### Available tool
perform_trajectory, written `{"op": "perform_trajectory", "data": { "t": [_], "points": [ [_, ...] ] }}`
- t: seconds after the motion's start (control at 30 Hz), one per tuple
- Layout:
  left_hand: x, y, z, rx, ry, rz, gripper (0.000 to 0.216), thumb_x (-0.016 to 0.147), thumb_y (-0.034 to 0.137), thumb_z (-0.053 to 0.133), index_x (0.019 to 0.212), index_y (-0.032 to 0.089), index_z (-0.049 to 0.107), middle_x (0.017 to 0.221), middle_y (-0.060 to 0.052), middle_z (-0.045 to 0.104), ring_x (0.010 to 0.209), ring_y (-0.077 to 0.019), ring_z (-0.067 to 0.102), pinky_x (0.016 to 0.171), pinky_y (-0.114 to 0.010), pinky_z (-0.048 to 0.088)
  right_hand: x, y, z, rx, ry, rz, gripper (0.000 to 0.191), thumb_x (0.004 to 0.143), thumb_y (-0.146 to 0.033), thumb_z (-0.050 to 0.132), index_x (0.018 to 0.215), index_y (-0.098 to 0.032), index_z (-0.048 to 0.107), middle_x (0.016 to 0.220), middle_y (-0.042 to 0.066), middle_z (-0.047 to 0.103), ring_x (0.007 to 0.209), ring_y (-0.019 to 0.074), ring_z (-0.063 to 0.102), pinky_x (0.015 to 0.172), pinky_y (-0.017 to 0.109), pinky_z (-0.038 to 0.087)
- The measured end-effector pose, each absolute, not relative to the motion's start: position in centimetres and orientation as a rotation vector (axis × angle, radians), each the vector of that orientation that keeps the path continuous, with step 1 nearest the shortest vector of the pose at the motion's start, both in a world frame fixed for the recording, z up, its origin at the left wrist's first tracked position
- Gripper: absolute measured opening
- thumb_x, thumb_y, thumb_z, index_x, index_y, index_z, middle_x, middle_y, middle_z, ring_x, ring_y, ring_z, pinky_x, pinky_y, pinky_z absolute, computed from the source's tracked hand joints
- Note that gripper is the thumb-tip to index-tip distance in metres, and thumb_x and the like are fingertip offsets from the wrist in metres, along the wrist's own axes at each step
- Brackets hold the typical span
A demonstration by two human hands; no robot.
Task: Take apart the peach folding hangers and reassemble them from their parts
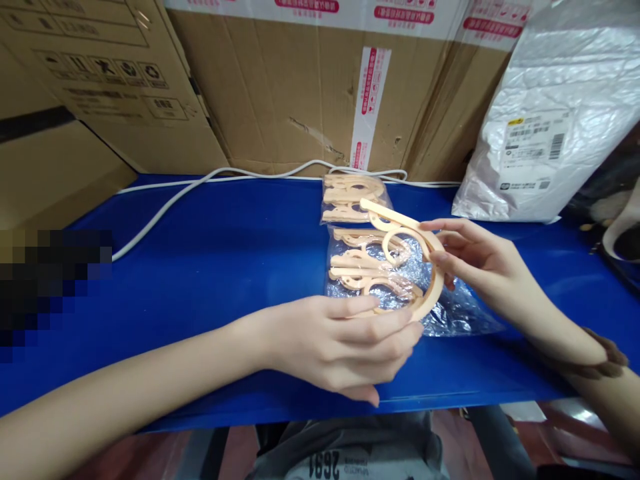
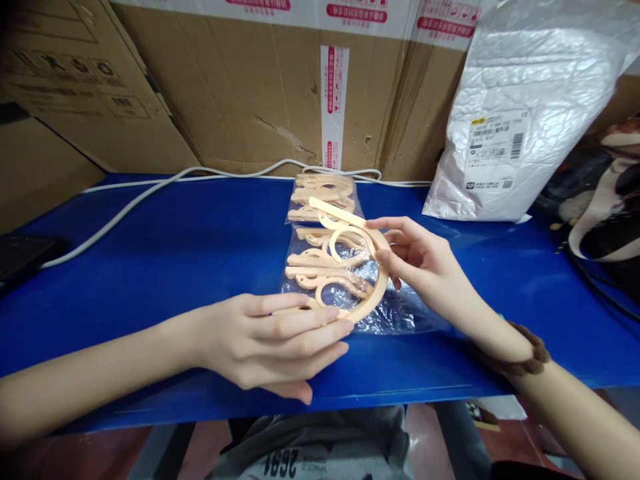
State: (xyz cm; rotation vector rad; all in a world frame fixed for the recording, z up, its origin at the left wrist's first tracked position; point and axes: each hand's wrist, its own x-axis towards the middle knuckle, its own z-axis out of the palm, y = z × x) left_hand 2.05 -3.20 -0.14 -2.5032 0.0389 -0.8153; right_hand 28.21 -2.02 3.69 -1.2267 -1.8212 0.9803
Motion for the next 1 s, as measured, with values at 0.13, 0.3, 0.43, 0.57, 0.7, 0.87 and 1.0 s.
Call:
{"op": "perform_trajectory", "data": {
  "t": [0.13, 0.3, 0.43, 0.57, 0.7, 0.87, 1.0],
  "points": [
    [2.0, -2.6, -0.1, -2.489, -0.032, -0.903, 0.023, 0.095, 0.04, 0.061, 0.099, 0.021, 0.074, 0.109, -0.002, 0.075, 0.108, -0.0151, 0.066, 0.092, -0.026, 0.051, 28.2, -2.0, 3.8, -1.233, -1.751, 1.008, 0.036, 0.085, -0.039, 0.069, 0.119, -0.027, 0.064, 0.087, 0.003, 0.069, 0.061, 0.0126, 0.056, 0.048, 0.025, 0.048],
    [1.3, -1.6, -0.2, -2.455, -0.162, -1.038, 0.011, 0.091, 0.017, 0.065, 0.099, 0.021, 0.072, 0.103, 0.001, 0.077, 0.1, -0.0134, 0.069, 0.089, -0.027, 0.05, 28.5, -1.9, 3.7, -1.231, -1.767, 1.012, 0.036, 0.085, -0.038, 0.069, 0.12, -0.029, 0.066, 0.089, 0.002, 0.069, 0.061, 0.0119, 0.056, 0.045, 0.024, 0.045],
    [1.0, -1.0, -0.8, -2.437, -0.233, -1.12, 0.014, 0.094, 0.016, 0.061, 0.104, 0.02, 0.07, 0.106, 0.0, 0.076, 0.1, -0.0139, 0.068, 0.089, -0.03, 0.047, 28.8, -1.9, 3.7, -1.238, -1.829, 0.975, 0.036, 0.085, -0.038, 0.07, 0.12, -0.029, 0.068, 0.092, 0.002, 0.071, 0.064, 0.0126, 0.058, 0.049, 0.024, 0.047],
    [0.8, -0.5, -1.0, -2.455, -0.308, -1.134, 0.016, 0.094, 0.016, 0.061, 0.106, 0.023, 0.069, 0.105, 0.002, 0.076, 0.1, -0.0123, 0.068, 0.089, -0.03, 0.045, 28.9, -2.1, 3.7, -1.263, -1.88, 0.958, 0.035, 0.085, -0.04, 0.07, 0.119, -0.029, 0.069, 0.104, 0.004, 0.073, 0.074, 0.0167, 0.064, 0.053, 0.026, 0.051],
    [0.5, -0.5, -0.6, -2.466, -0.378, -1.096, 0.015, 0.095, 0.019, 0.061, 0.106, 0.026, 0.068, 0.104, 0.004, 0.077, 0.098, -0.0112, 0.067, 0.083, -0.029, 0.045, 29.1, -2.2, 3.4, -1.265, -1.928, 0.963, 0.037, 0.087, -0.04, 0.069, 0.122, -0.03, 0.067, 0.105, 0.003, 0.073, 0.072, 0.0155, 0.065, 0.052, 0.024, 0.05],
    [0.5, -0.7, -0.2, -2.454, -0.384, -1.032, 0.011, 0.092, 0.021, 0.065, 0.102, 0.024, 0.069, 0.099, 0.004, 0.077, 0.091, -0.0122, 0.067, 0.077, -0.029, 0.044, 29.1, -2.3, 3.4, -1.213, -1.964, 0.962, 0.037, 0.088, -0.039, 0.068, 0.124, -0.03, 0.067, 0.114, 0.004, 0.072, 0.089, 0.019, 0.069, 0.072, 0.029, 0.058],
    [0.7, -0.8, -0.1, -2.462, -0.429, -0.982, 0.026, 0.09, 0.03, 0.067, 0.114, 0.019, 0.065, 0.112, -0.004, 0.075, 0.101, -0.0182, 0.066, 0.085, -0.032, 0.046, 29.4, -2.4, 3.3, -1.194, -2.028, 0.915, 0.036, 0.087, -0.04, 0.068, 0.122, -0.03, 0.068, 0.121, 0.005, 0.069, 0.097, 0.0226, 0.068, 0.081, 0.034, 0.059]
  ]
}}
